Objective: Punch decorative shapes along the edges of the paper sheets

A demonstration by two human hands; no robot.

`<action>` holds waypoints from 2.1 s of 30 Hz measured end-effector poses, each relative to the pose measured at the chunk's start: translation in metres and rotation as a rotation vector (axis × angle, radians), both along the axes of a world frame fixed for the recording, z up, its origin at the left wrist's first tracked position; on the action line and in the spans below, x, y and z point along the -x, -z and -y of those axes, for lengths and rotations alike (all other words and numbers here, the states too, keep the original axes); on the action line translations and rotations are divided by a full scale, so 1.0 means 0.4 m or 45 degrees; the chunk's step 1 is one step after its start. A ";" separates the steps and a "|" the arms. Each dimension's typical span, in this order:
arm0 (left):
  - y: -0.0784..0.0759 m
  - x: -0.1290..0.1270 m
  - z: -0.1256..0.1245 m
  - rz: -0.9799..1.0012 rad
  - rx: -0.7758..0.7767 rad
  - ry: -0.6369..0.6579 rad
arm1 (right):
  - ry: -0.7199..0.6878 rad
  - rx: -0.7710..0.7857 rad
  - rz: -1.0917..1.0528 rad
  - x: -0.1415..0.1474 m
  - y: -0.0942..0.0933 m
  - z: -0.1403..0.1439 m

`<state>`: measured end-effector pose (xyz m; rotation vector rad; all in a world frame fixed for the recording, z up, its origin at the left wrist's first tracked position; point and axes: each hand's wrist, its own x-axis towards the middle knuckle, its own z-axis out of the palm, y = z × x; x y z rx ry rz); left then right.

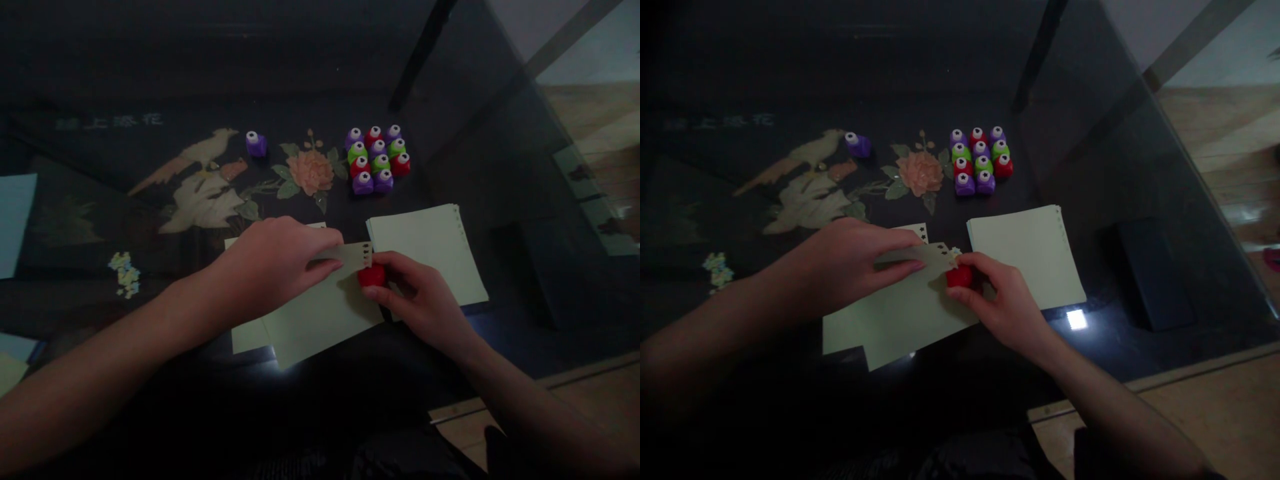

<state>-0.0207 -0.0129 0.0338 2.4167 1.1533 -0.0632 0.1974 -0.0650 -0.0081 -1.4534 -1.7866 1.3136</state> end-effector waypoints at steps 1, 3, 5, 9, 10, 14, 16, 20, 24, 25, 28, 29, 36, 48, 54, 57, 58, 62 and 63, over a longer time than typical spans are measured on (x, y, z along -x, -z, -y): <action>-0.001 -0.001 0.000 0.002 0.009 -0.002 | -0.003 -0.009 0.019 0.000 -0.002 0.000; -0.001 -0.001 -0.001 0.008 0.017 -0.005 | -0.009 -0.023 0.048 -0.001 -0.005 -0.001; -0.001 0.000 -0.003 0.012 0.020 -0.002 | -0.022 -0.029 0.061 -0.002 -0.008 -0.001; 0.000 0.002 -0.005 0.011 0.020 0.005 | -0.053 -0.025 0.104 -0.004 -0.010 -0.003; -0.001 0.003 -0.005 0.007 0.016 0.003 | -0.057 -0.028 0.114 -0.004 -0.010 -0.004; -0.002 0.001 -0.005 -0.005 0.016 -0.009 | -0.062 -0.050 0.134 -0.004 -0.013 -0.006; -0.002 0.001 -0.007 0.002 0.028 -0.011 | -0.061 -0.052 0.130 -0.004 -0.014 -0.006; 0.001 0.004 -0.008 0.012 0.036 -0.012 | -0.057 -0.049 0.111 -0.005 -0.014 -0.006; 0.003 0.009 -0.009 0.026 -0.003 0.005 | -0.050 -0.031 0.086 -0.008 -0.012 -0.006; 0.002 0.010 -0.009 0.028 -0.009 0.009 | -0.047 -0.026 0.076 -0.009 -0.011 -0.007; -0.002 0.012 -0.011 0.028 -0.003 0.013 | -0.041 -0.005 0.042 -0.011 -0.011 -0.008; -0.004 0.011 -0.011 0.025 0.002 0.012 | -0.039 0.004 0.027 -0.011 -0.010 -0.008; -0.013 0.003 -0.008 0.009 0.032 0.007 | 0.011 0.046 -0.061 -0.003 -0.009 -0.008; -0.014 0.006 -0.003 0.033 -0.015 0.018 | 0.055 0.074 -0.150 -0.007 -0.011 -0.010; -0.017 0.003 -0.004 0.031 -0.019 0.016 | 0.073 0.057 -0.186 -0.010 -0.009 -0.010; -0.017 0.005 -0.006 0.043 -0.028 0.013 | 0.078 0.082 -0.223 -0.014 -0.009 -0.011; -0.017 0.006 -0.006 0.041 -0.024 0.010 | 0.078 0.093 -0.228 -0.015 -0.010 -0.011; -0.016 0.013 -0.008 0.071 -0.031 0.006 | 0.093 0.114 -0.259 -0.017 -0.014 -0.013; -0.015 0.015 -0.008 0.090 -0.042 0.004 | 0.103 0.117 -0.273 -0.018 -0.015 -0.013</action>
